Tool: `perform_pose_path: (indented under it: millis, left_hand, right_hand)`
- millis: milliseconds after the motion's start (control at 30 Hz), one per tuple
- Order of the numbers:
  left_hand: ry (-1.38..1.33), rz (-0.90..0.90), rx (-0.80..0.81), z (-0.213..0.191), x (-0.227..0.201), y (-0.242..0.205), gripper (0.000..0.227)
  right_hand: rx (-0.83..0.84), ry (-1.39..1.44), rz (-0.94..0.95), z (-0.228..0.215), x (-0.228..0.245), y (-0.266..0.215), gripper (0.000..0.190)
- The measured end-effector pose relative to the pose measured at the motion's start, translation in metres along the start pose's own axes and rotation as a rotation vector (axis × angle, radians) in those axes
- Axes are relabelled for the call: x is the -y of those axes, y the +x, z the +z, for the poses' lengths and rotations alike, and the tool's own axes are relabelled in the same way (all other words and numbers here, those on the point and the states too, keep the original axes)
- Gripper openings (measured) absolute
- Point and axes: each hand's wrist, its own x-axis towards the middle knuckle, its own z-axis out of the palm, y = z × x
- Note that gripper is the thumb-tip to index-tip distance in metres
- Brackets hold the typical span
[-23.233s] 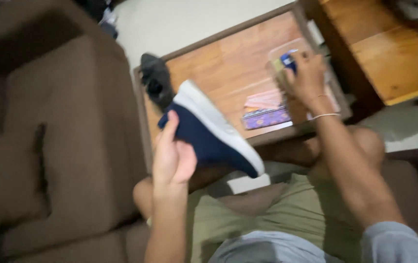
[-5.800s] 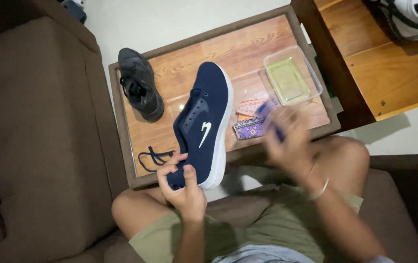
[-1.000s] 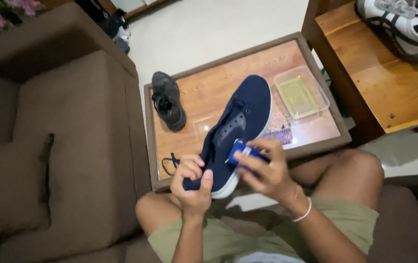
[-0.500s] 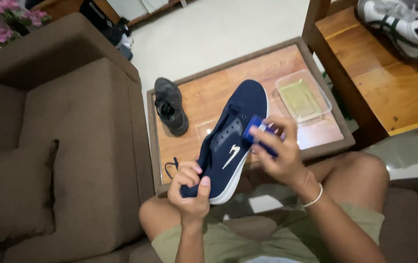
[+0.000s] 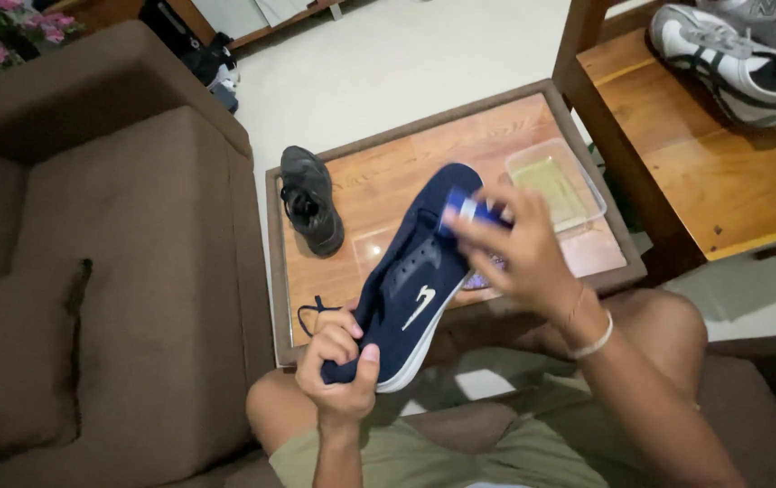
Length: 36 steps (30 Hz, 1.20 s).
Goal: Cleaning the heel and midsole of a blue sneaker using a brush and cleaning solution while sitting on the floor.
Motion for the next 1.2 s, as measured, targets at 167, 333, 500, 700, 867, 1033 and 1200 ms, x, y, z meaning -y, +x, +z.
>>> perform_pose_path:
  millis: [167,333,500,700,867,1033,1200]
  left_hand:
    - [0.034,0.003,0.033,0.002,-0.004,0.001,0.027]
    - [0.046,-0.027,-0.023,0.005,0.003,-0.003,0.027]
    - [0.097,-0.088,-0.062,0.021,0.007,-0.002,0.027]
    - [0.105,0.092,-0.185,0.032,0.021,0.006,0.048]
    - [0.058,0.094,-0.179,0.029,0.024,0.004,0.046]
    - [0.056,0.14,-0.197,0.029,0.022,0.006,0.046]
    - [-0.013,0.118,-0.191,0.022,0.032,0.005,0.044]
  right_hand:
    - [-0.02,-0.049,0.03,0.007,-0.026,0.005,0.04]
    - [-0.11,0.111,0.161,0.01,-0.011,0.008,0.034]
    - [-0.096,0.243,0.19,0.035,0.036,-0.042,0.044]
    - [-0.326,0.257,0.291,0.064,0.038,-0.061,0.032]
    - [-0.208,0.292,0.098,0.06,0.06,-0.071,0.034]
    - [-0.298,0.116,0.114,0.05,0.03,-0.048,0.039]
    - [-0.254,0.324,0.05,0.061,0.074,-0.076,0.034]
